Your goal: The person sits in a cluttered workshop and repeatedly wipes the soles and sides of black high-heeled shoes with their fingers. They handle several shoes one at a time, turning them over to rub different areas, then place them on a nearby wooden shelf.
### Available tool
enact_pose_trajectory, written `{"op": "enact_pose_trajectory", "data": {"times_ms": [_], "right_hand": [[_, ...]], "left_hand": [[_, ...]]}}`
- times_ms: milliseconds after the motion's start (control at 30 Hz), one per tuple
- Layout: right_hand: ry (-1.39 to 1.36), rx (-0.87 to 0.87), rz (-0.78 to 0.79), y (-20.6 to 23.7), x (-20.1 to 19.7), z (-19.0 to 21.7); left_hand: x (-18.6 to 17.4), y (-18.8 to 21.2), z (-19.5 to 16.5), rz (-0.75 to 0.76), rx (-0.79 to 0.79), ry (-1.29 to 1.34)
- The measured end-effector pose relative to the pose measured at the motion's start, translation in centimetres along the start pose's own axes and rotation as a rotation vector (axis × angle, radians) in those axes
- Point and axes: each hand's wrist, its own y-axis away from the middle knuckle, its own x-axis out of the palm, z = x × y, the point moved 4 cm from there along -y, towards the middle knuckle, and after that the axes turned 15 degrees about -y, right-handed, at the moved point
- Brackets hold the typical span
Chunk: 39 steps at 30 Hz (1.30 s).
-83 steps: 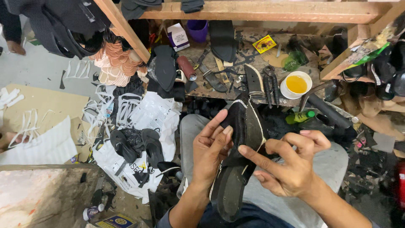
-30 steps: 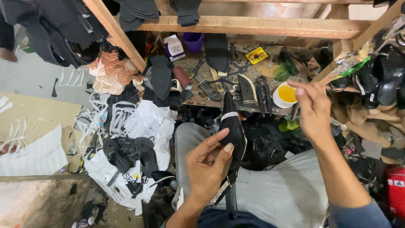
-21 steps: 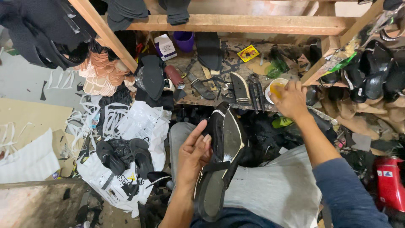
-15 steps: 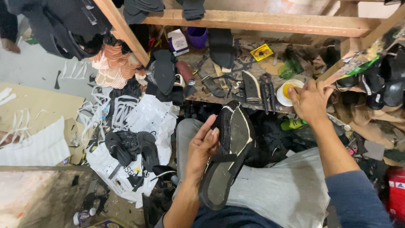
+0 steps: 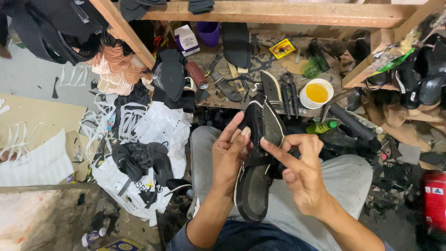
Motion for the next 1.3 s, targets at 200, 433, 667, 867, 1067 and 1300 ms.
{"op": "enact_pose_trajectory", "data": {"times_ms": [200,433,667,867,1067,1300], "right_hand": [[0.365,-0.174,-0.025,0.2,0.4,0.4],[0.386,-0.193,-0.011,0.4,0.3,0.1],[0.504,-0.216,0.004,1.2,0.5,-0.3],[0.777,-0.336,-0.006,2.2,0.5,-0.5],[0.798,-0.394,-0.015,2.4,0.6,-0.7],[0.763,-0.400,-0.005,2.4,0.2,-0.3]], "left_hand": [[-0.3,0.7,-0.6,-0.037,0.046,-0.062],[-0.1,1.3,-1.7,-0.061,0.131,-0.103],[0.2,1.8,-2.6,-0.093,0.177,-0.165],[0.2,1.9,-2.6,-0.088,0.247,-0.170],[0.0,1.8,-2.0,-0.148,0.188,-0.152],[0.0,1.9,-2.3,-0.128,0.219,-0.192]]}}
